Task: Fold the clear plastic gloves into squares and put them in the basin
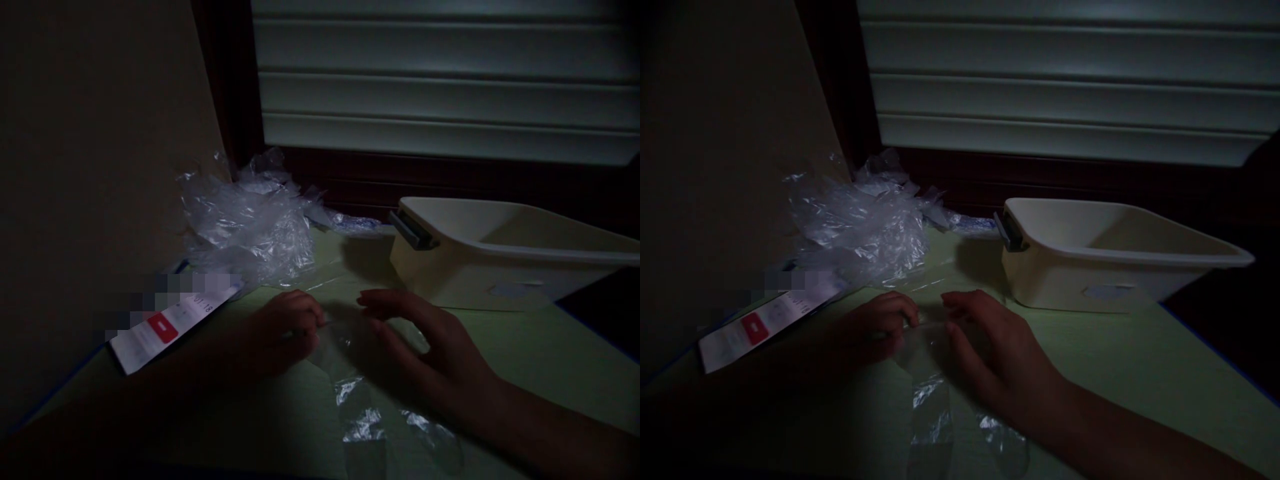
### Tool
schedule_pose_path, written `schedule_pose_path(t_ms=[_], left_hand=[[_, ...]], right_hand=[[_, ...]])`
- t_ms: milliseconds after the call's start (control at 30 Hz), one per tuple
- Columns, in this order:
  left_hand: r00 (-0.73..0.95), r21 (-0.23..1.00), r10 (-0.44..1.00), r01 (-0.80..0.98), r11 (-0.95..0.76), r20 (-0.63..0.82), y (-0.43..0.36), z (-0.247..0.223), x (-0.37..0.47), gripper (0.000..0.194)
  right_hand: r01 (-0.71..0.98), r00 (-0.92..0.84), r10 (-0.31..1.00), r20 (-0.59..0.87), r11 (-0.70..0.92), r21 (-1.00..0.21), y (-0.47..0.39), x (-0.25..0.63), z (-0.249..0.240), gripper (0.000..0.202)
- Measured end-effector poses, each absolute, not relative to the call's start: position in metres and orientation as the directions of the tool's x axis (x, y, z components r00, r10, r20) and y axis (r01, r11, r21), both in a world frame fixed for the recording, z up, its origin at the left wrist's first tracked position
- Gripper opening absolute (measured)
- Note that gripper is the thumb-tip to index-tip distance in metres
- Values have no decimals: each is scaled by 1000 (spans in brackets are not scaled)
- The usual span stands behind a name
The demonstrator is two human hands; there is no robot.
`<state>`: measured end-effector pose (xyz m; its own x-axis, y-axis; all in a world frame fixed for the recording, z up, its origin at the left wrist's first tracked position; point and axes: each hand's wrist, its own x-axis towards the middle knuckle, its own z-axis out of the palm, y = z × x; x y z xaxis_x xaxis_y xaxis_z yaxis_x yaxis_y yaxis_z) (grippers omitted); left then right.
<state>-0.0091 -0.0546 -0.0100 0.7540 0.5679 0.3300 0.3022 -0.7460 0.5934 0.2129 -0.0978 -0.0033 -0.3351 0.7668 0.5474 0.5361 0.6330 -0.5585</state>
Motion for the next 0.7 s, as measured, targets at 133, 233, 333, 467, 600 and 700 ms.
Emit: schedule_pose_path(t_ms=[133,233,333,467,600,700], left_hand=[[735,496,577,375,-783,355,-56,-15,-7,16],[719,419,580,425,-803,383,-56,-19,-7,4],[707,287,542,460,-840,454,-57,-15,-7,13],[799,18,427,464,-885,424,-70,-1,-7,11],[869,-60,451,470,-880,203,-88,8,-4,12],[869,-44,481,488,-872,112,-92,6,-2,14]], right_hand=[[534,-607,499,618,833,-148,-101,214,3,27],[440,-737,391,551,897,-47,-102,210,3,24],[416,-799,391,456,908,-48,-102,205,0,24],[462,-819,455,349,884,-70,-100,205,-5,27],[460,-830,460,316,884,-80,-100,206,-7,29],[457,-831,453,323,887,-69,-101,207,-8,31]])
